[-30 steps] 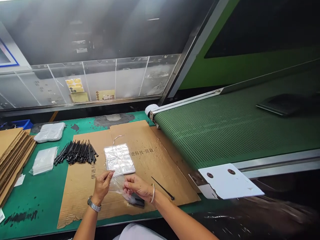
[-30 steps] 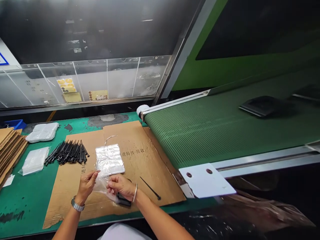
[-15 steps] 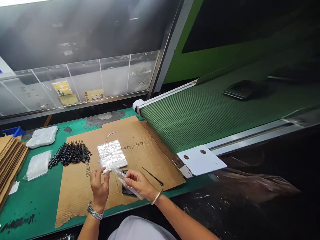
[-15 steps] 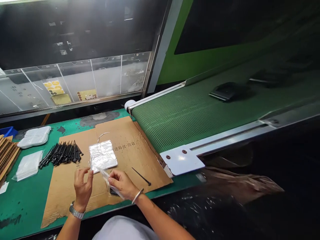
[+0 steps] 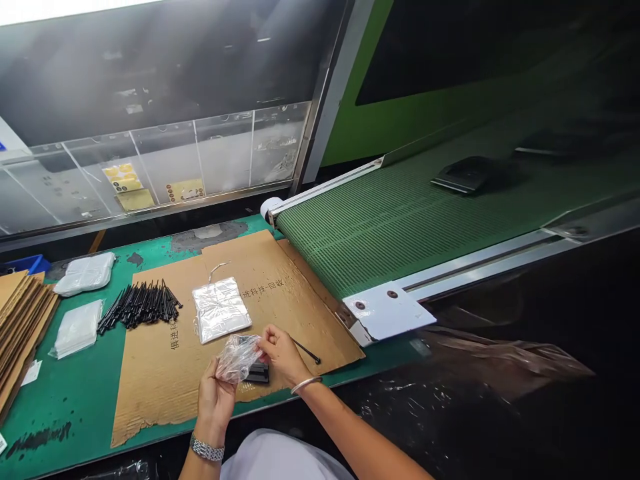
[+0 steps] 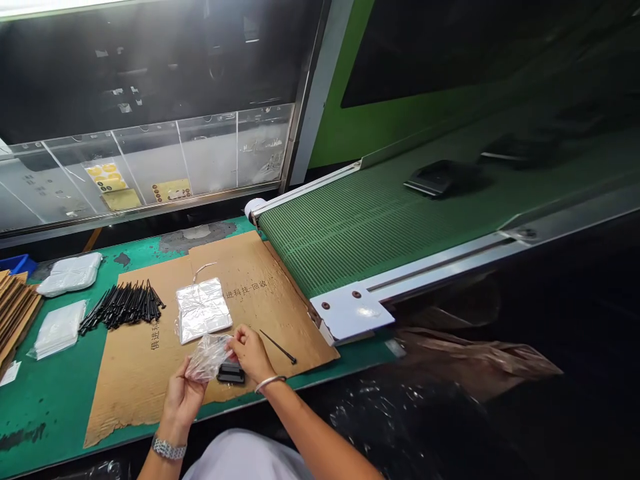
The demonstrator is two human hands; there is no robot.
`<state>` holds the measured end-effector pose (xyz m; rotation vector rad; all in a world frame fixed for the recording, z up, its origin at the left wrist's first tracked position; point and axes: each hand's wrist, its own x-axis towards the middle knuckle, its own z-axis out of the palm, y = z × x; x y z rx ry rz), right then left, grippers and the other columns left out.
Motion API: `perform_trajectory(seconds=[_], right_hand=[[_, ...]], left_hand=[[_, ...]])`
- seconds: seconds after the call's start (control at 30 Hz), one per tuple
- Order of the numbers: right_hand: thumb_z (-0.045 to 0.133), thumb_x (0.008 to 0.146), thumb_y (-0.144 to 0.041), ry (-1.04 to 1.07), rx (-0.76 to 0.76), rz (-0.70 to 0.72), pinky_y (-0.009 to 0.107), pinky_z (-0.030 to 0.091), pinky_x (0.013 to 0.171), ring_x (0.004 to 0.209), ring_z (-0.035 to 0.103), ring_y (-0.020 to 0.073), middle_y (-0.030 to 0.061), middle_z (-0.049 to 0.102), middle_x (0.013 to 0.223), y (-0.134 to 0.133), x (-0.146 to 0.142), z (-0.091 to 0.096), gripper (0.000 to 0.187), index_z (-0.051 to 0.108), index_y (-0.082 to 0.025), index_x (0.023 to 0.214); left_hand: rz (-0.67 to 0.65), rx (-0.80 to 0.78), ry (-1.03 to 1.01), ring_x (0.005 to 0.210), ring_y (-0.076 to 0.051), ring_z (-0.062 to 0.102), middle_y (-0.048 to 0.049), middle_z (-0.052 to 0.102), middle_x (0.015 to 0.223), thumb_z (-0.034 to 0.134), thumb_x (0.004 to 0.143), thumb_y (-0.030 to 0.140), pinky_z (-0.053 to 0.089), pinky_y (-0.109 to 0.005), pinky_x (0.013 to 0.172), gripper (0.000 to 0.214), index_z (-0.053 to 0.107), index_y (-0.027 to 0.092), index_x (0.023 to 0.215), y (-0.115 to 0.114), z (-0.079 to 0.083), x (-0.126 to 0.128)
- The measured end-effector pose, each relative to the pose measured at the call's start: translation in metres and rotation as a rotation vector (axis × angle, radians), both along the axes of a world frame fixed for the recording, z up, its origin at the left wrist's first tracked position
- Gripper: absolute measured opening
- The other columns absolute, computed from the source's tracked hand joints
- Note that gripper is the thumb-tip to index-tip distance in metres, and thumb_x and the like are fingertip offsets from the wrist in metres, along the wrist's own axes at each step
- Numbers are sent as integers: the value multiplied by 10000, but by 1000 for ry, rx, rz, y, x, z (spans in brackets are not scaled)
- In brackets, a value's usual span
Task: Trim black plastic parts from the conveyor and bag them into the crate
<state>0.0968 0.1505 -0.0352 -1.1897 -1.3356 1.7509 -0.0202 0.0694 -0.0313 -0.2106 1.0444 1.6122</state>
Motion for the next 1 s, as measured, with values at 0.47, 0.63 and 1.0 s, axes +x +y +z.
perform_trajectory(seconds=[0.47,0.63,1.0], right_hand=[[446,817,-296,-141,714,465,220,317,519,526,435,106,-15,510,559,-24,-33,-2,227,553,-174,658],[434,821,-316,-396,747,37,313,407,726,791,525,199,80,568,835,-20,-13,-30,225,555,-161,932],[533,659,-511,-314,90,25,220,325,424,423,419,100,-48,405,516,-21,34,-98,340,428,-194,594]], left_hand=[[-102,-65,1629,789,-217,547,-84,629,855,546,725,346,404,-349,714,272,606,201,947,-17,-46,-20],[-65,-188,1778,679,-190,582,-89,654,763,383,804,270,437,-307,622,292,645,169,882,-18,-67,-46],[-255,-466,1681,612,-212,598,-102,670,719,469,751,221,366,-280,548,219,665,184,842,-26,-74,-20]])
